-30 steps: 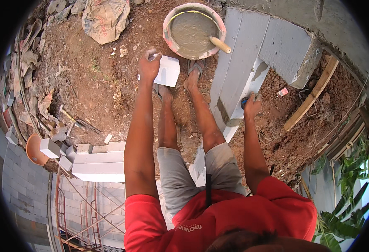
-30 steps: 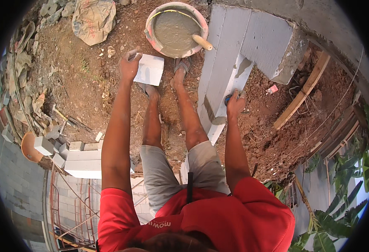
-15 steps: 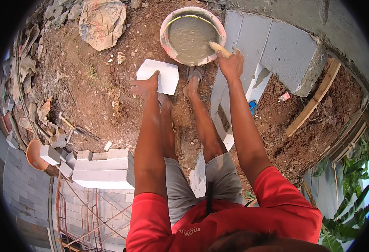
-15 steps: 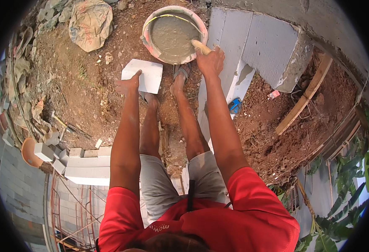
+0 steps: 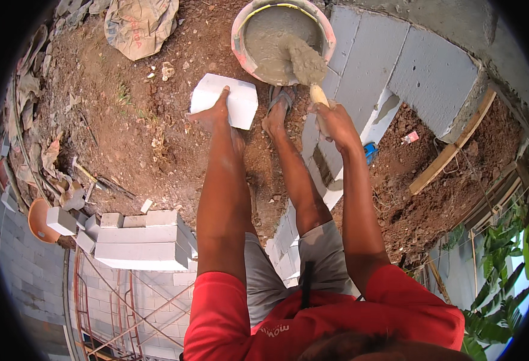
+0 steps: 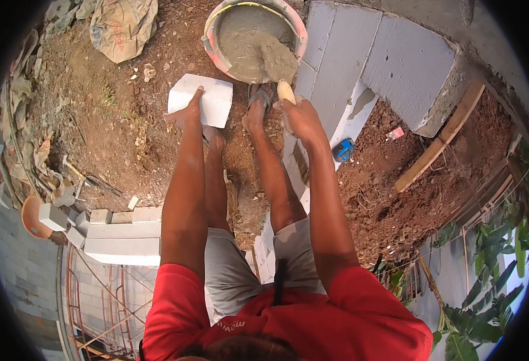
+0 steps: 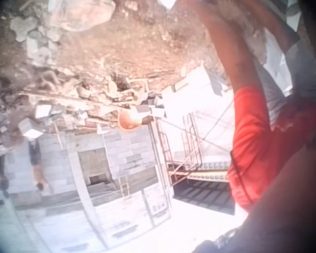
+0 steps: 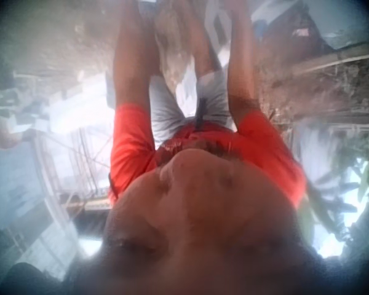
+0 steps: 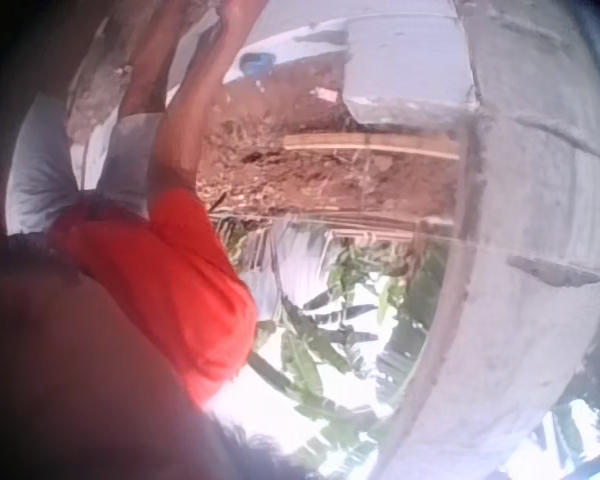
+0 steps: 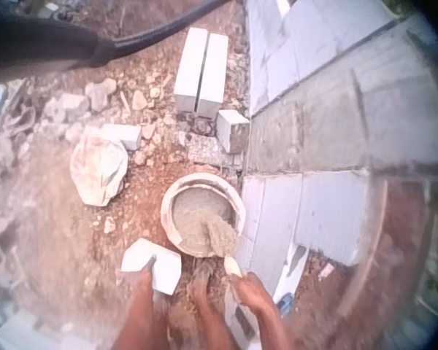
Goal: The person applies mortar to a white tile using a trowel, places it on a low wall, and taps it into position. The person measures the wall with a tape measure and continues laying tiles along the curved wall.
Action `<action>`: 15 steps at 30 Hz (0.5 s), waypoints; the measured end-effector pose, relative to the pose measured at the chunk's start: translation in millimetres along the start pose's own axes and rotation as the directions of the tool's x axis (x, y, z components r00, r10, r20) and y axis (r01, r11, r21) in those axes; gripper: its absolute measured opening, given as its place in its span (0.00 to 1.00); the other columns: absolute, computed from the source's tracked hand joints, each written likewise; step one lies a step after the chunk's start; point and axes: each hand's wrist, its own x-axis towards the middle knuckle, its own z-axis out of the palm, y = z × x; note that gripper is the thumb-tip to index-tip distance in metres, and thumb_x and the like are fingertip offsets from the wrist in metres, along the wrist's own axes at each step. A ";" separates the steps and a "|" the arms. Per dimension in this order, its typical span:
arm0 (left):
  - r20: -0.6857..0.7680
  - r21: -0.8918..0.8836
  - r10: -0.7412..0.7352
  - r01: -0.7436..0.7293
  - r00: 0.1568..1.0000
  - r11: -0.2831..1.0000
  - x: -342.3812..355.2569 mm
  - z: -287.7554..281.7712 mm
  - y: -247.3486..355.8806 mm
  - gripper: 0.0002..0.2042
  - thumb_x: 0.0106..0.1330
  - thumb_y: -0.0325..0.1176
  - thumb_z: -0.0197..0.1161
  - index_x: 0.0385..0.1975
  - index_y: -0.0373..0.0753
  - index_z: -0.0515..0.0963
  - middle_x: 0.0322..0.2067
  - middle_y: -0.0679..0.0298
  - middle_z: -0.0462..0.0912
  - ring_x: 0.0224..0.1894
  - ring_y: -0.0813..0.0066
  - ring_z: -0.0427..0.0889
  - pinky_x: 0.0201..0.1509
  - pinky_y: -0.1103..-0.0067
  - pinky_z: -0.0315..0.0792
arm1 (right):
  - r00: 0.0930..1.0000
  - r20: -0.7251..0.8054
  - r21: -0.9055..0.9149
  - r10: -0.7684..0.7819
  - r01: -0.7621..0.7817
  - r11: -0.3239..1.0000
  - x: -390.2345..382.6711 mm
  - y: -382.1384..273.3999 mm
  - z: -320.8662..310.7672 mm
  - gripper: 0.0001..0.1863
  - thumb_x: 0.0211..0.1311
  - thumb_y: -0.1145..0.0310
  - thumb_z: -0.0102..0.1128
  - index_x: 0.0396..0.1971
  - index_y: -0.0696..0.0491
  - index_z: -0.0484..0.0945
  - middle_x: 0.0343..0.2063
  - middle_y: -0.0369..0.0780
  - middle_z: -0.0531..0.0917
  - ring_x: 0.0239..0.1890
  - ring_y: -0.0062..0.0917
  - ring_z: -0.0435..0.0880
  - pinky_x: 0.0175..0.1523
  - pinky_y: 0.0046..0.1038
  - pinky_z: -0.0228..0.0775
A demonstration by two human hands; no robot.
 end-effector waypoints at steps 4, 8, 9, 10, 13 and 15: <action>0.043 -0.053 0.021 -0.019 0.999 0.998 -13.4 -3.7 4.8 0.79 0.36 0.58 0.86 0.74 0.28 0.25 0.68 0.31 0.62 0.69 0.39 0.68 0.75 0.62 0.63 | 0.995 -0.094 0.143 -0.028 0.042 0.989 -14.3 45.3 7.0 0.15 0.62 0.59 0.60 0.38 0.57 0.79 0.19 0.34 0.75 0.16 0.20 0.72 0.20 0.28 0.60; 0.007 -0.133 0.193 -0.190 0.981 0.973 -10.9 -11.8 -14.5 0.72 0.38 0.46 0.87 0.72 0.27 0.33 0.64 0.36 0.68 0.64 0.43 0.73 0.72 0.62 0.67 | 0.981 -0.177 -0.244 -0.080 0.035 0.969 19.6 55.1 7.6 0.17 0.61 0.60 0.59 0.36 0.60 0.79 0.22 0.39 0.78 0.20 0.25 0.76 0.24 0.32 0.65; -0.059 -0.153 0.222 -0.229 0.973 0.961 -11.8 -14.7 -16.0 0.67 0.39 0.39 0.87 0.70 0.28 0.38 0.61 0.40 0.70 0.63 0.47 0.74 0.71 0.62 0.68 | 0.982 -0.164 -0.185 -0.092 0.061 0.981 16.4 55.7 13.0 0.20 0.60 0.58 0.59 0.37 0.64 0.79 0.25 0.45 0.81 0.24 0.31 0.80 0.29 0.36 0.70; -0.058 -0.151 0.272 -0.278 0.960 0.949 -13.9 -24.2 -22.5 0.67 0.39 0.39 0.87 0.70 0.28 0.38 0.61 0.40 0.69 0.63 0.47 0.73 0.71 0.62 0.68 | 0.983 -0.153 -0.123 -0.106 0.087 0.989 10.9 56.4 17.4 0.23 0.59 0.57 0.60 0.38 0.67 0.80 0.27 0.50 0.85 0.29 0.37 0.84 0.35 0.40 0.74; -0.082 -0.116 0.380 -0.387 0.922 0.915 -15.6 -55.1 -43.8 0.66 0.40 0.40 0.87 0.72 0.31 0.38 0.63 0.40 0.67 0.65 0.51 0.71 0.71 0.62 0.67 | 0.999 -0.026 0.087 0.020 -0.018 0.996 -26.4 32.1 19.2 0.15 0.59 0.61 0.59 0.31 0.60 0.78 0.21 0.40 0.80 0.21 0.25 0.78 0.23 0.32 0.67; -0.076 -0.142 0.436 -0.442 0.897 0.886 -34.7 -79.7 -45.4 0.66 0.40 0.40 0.87 0.72 0.30 0.37 0.64 0.41 0.67 0.65 0.51 0.71 0.71 0.62 0.67 | 1.000 -0.011 0.272 -0.007 0.010 0.962 -50.9 35.2 18.4 0.10 0.60 0.63 0.58 0.30 0.56 0.75 0.19 0.36 0.75 0.18 0.19 0.73 0.19 0.27 0.61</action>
